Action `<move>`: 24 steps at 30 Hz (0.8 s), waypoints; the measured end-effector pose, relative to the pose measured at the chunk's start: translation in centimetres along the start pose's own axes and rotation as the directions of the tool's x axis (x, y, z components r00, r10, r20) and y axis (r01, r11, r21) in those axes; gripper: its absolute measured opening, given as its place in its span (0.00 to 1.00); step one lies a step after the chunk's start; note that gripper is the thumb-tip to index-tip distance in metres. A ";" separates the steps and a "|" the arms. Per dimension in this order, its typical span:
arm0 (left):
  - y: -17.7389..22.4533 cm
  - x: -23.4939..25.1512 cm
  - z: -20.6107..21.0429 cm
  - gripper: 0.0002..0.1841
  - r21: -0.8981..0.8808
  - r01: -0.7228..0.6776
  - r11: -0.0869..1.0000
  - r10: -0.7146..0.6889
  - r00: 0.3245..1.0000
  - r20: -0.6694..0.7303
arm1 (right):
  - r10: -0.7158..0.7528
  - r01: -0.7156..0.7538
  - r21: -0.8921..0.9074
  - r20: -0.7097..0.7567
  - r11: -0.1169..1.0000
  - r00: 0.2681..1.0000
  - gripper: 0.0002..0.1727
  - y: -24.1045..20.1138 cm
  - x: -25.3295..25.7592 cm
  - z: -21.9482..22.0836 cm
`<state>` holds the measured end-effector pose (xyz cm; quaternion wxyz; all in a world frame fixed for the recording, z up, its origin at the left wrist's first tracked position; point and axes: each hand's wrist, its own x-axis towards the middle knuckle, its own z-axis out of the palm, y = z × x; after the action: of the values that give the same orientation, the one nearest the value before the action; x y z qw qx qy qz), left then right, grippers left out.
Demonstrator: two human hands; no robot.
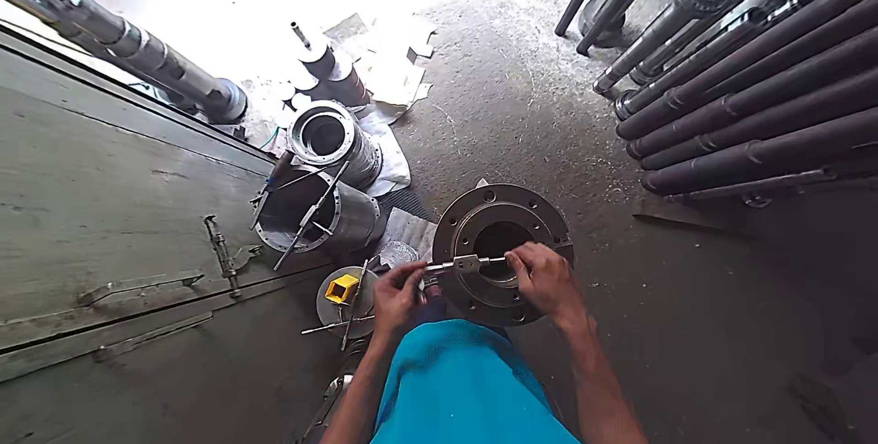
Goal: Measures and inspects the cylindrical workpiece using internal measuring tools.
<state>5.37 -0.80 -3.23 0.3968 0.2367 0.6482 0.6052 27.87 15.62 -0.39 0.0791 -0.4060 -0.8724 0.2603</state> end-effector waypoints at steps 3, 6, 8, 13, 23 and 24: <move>1.6 6.2 2.2 0.12 0.067 -0.004 0.998 -0.006 0.990 0.144 | 0.064 -0.064 -0.038 0.001 0.997 0.998 0.27 -3.9 -4.8 1.6; 3.1 9.6 4.8 0.14 0.152 0.024 0.988 -0.067 0.957 0.284 | 0.045 -0.045 -0.006 0.019 0.999 0.999 0.25 -6.0 -6.1 3.4; 3.1 9.3 4.1 0.14 0.191 0.031 0.981 -0.081 0.961 0.264 | 0.055 -0.058 0.026 0.101 0.998 0.993 0.24 -4.8 -5.4 2.2; 0.6 2.6 -0.8 0.10 0.261 -0.081 0.962 0.048 0.990 0.131 | 0.075 -0.076 0.040 0.025 0.996 0.997 0.21 0.1 -1.2 -0.8; 1.3 2.6 0.8 0.10 0.127 0.029 0.991 -0.029 1.000 -0.004 | 0.041 -0.120 0.158 0.433 0.980 0.901 0.23 0.8 0.3 -3.1; 2.0 4.7 1.5 0.11 0.177 0.039 0.983 -0.048 0.998 0.043 | 0.047 -0.195 0.223 0.537 0.955 0.842 0.23 0.0 -0.9 -2.8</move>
<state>3.48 4.13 -2.28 0.4026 0.2707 0.6946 0.5312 29.42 15.99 2.08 -0.1248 -0.3594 -0.7894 0.4817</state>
